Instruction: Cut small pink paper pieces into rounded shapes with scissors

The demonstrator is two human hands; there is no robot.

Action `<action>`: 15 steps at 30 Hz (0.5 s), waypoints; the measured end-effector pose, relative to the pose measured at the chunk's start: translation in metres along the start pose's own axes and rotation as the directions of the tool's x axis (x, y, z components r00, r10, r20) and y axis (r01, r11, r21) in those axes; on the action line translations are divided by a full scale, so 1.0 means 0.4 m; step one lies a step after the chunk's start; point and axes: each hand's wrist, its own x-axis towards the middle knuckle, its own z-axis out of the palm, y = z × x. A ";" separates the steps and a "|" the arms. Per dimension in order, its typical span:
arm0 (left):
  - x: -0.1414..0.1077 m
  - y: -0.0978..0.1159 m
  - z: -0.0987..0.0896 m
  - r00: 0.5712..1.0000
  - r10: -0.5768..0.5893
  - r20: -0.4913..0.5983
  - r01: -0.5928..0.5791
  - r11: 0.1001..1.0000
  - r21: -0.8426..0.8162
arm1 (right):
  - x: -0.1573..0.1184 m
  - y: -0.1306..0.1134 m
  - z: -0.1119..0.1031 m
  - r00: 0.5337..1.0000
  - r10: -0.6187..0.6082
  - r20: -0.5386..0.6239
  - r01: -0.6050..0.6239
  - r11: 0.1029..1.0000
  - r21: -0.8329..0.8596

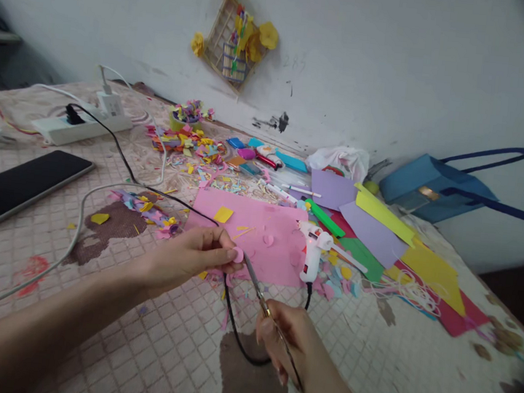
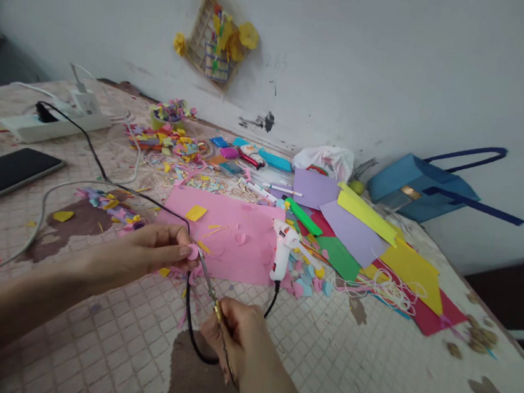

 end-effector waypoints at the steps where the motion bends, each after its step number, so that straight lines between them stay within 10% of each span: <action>1: 0.000 0.001 0.000 1.000 0.000 0.004 0.000 1.000 0.007 | 0.001 0.002 -0.002 1.000 -0.011 0.000 0.011 1.000 -0.011; 15: 0.000 0.010 -0.001 0.998 -0.018 0.059 0.015 0.999 0.052 | -0.001 0.022 -0.011 0.997 -0.078 -0.002 0.078 0.996 -0.043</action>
